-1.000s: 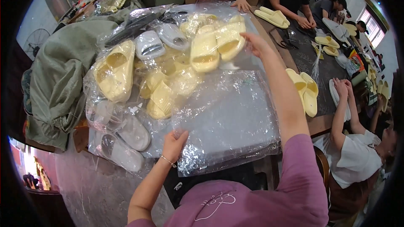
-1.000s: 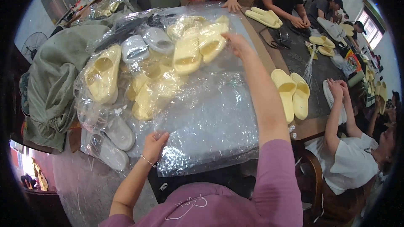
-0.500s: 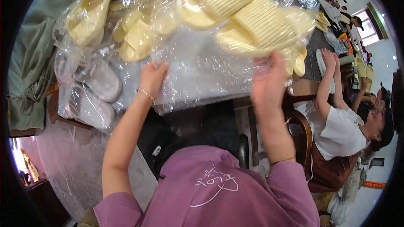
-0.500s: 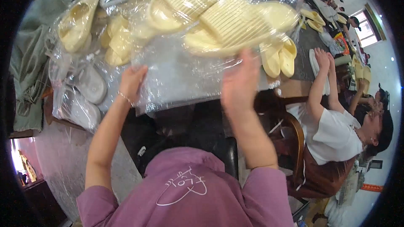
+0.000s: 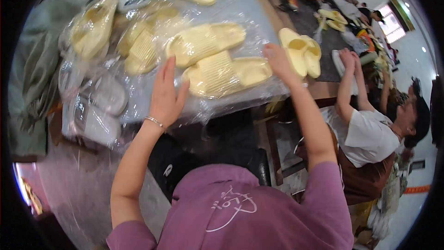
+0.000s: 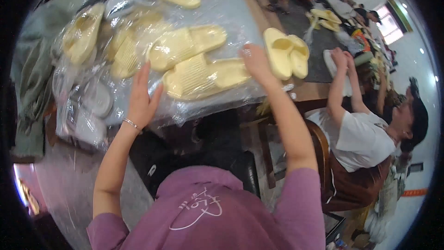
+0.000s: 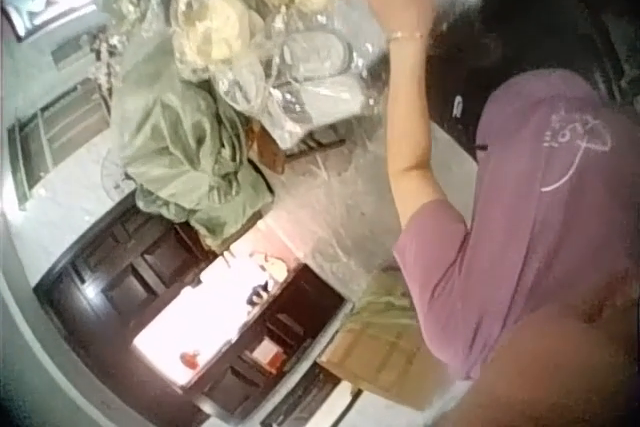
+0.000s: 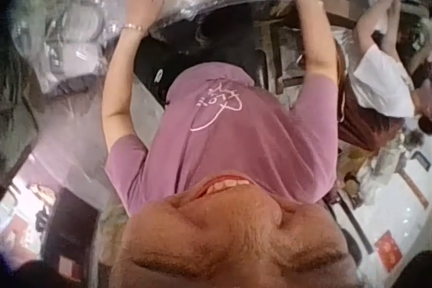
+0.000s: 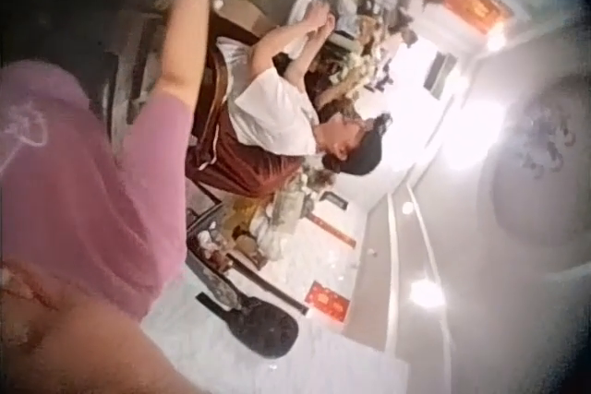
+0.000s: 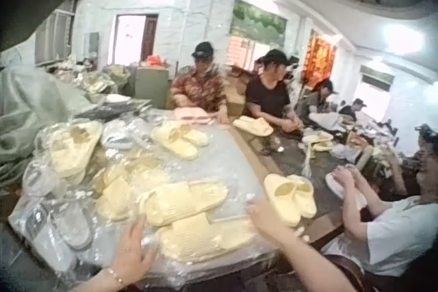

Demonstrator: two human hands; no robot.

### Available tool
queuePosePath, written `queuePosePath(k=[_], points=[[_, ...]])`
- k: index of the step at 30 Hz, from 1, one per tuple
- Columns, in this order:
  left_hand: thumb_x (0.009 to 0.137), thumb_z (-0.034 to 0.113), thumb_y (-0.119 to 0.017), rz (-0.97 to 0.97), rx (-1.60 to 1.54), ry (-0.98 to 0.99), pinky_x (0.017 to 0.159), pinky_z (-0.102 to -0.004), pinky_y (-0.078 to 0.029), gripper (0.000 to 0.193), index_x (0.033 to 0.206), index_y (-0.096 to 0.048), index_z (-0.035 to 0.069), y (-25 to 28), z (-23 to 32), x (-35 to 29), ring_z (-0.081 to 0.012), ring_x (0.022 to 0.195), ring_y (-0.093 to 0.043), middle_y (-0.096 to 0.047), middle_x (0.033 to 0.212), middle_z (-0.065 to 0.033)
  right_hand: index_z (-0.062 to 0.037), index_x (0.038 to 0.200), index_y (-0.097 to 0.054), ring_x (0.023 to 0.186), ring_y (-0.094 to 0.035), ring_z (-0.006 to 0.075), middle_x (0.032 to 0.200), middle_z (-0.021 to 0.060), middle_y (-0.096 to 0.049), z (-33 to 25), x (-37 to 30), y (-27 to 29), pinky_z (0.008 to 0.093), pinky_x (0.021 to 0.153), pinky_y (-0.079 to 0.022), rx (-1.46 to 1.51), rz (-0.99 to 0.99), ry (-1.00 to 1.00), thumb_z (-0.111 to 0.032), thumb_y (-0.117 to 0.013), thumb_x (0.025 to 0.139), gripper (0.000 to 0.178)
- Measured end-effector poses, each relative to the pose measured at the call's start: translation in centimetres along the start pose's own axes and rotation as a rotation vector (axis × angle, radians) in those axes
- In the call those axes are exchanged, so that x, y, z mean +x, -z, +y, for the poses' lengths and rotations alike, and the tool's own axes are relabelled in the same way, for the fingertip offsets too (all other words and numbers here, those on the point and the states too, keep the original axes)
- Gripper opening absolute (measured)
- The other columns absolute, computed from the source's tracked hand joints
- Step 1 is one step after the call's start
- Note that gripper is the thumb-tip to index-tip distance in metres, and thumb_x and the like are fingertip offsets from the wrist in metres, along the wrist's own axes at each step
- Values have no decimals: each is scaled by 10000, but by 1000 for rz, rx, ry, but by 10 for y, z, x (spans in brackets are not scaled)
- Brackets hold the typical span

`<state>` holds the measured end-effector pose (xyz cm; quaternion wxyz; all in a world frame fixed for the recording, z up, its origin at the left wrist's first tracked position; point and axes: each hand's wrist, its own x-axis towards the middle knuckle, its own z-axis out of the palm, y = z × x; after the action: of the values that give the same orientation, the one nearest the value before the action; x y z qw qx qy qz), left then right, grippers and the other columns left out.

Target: Sorting pairs of slippers and placing them into plastic bags for packaging.

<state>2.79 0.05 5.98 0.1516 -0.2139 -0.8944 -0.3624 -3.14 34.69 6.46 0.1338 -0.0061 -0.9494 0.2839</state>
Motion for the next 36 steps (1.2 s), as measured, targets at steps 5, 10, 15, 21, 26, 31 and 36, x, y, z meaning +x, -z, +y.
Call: queuePosePath(k=[5,10,15,21,26,31,36], points=[[830,379,-542,-304,422,-70,1089,-442,-154,747,1378,-234,-25,-8,-26,7,-308,1349,-188,-218,1451,-175,50,1192,-489,1171,-446,368,1231,255,-486,-1,26,-59,411,998,-327,-47,-312,-245,-580,-535,776,756],[829,388,-552,-301,452,-87,1092,-449,-142,769,1382,-218,-30,-3,-44,-2,-350,1356,-136,-168,1462,-193,-5,1057,-566,1168,-383,360,1237,186,-456,-27,17,-52,430,936,-372,-271,-262,-313,-382,-659,718,515],[822,291,-589,-185,323,-57,1095,-460,-136,775,1396,-170,-17,-14,-50,-4,-421,1344,-89,-81,1465,-233,-5,1009,-552,1039,-499,299,1120,174,-538,3,24,-48,409,879,-412,-144,-126,-209,-285,-622,780,369],[795,265,-611,-119,246,-44,1075,-452,-186,763,1392,-211,8,-12,-52,-13,-430,1302,-184,-186,1402,-269,-11,1036,-499,760,-634,218,988,153,-619,-42,23,37,304,715,-500,1383,-743,-171,-193,-481,929,213],[794,214,-609,-82,221,25,958,-434,-303,630,1336,-352,22,-13,-54,-14,-371,1047,-391,-405,1106,-208,15,1121,-504,894,-605,269,1078,148,-579,-33,34,-7,346,771,-510,756,-1032,-39,-194,-593,856,350],[805,194,-597,-116,65,102,889,-405,-338,584,1321,-382,24,-15,-60,-2,-308,960,-427,-471,1001,-169,-3,1096,-518,1103,-474,325,1218,164,-471,-48,29,-90,420,882,-416,283,-557,728,-218,-661,762,423],[841,183,-545,-183,-217,466,880,-394,-328,556,1348,-363,51,-14,-52,13,-280,934,-439,-490,976,-153,-75,1171,-518,1120,-415,354,1170,150,-476,-63,25,-107,477,968,-310,-257,-441,703,-288,-577,762,465]])
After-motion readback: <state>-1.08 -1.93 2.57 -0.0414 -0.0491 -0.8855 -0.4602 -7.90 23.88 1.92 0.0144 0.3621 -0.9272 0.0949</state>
